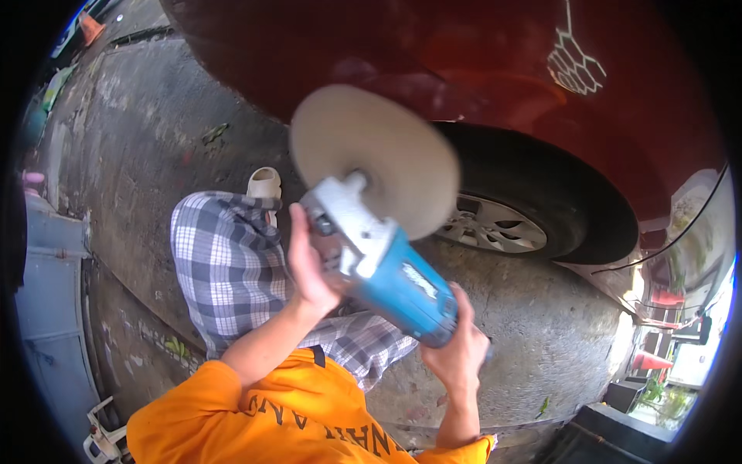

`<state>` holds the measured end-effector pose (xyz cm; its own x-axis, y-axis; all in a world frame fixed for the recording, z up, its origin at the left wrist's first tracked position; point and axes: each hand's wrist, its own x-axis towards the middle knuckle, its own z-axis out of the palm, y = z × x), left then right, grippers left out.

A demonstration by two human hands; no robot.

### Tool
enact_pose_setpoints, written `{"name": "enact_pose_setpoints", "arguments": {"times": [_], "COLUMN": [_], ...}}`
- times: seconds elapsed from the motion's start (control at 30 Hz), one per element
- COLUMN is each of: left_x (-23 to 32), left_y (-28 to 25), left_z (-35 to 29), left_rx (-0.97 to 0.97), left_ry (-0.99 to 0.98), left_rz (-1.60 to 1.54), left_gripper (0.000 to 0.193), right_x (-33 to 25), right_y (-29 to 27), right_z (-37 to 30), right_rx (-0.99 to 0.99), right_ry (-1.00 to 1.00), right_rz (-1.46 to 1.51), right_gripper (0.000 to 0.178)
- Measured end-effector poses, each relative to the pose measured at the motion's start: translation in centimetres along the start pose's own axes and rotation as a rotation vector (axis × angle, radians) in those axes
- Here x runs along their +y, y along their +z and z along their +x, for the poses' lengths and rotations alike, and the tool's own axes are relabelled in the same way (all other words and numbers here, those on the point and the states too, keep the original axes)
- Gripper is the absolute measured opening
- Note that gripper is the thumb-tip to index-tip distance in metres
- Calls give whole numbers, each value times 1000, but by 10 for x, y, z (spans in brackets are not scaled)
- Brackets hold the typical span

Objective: The person uses a power polisher to buff the red exterior surface of a car, moving the tool across a scratched area and touching the surface with their hand.

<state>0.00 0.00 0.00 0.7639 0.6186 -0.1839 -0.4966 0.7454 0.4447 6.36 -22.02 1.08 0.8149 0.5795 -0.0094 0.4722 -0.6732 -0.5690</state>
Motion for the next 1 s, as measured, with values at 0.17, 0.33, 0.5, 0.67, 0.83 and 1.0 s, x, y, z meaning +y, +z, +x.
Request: {"name": "enact_pose_setpoints", "arguments": {"times": [0.17, 0.33, 0.5, 0.67, 0.83, 1.0], "left_x": [-1, -5, -7, -23, -20, -11], "left_y": [47, 13, -68, -132, -123, -26], "left_z": [-17, 0, 34, 55, 50, 11], "left_rx": [-55, -5, 62, 202, 171, 23], "left_ry": [-78, -50, 0, 16, 27, 36], "left_rz": [94, -93, -71, -45, -61, -48], "left_gripper": [65, 64, 72, 72, 70, 68], "right_x": [-12, -11, -5, 9, 5, 4], "right_y": [-33, -20, 32, 73, 62, 10], "right_z": [-30, -15, 27, 58, 54, 14], "right_rx": [269, 220, -45, -182, -170, 56], "right_ry": [-105, -135, -114, -153, -158, -125], "right_rz": [-5, -140, -197, -263, -240, -95], "right_gripper": [91, 89, 85, 84, 87, 89]}}
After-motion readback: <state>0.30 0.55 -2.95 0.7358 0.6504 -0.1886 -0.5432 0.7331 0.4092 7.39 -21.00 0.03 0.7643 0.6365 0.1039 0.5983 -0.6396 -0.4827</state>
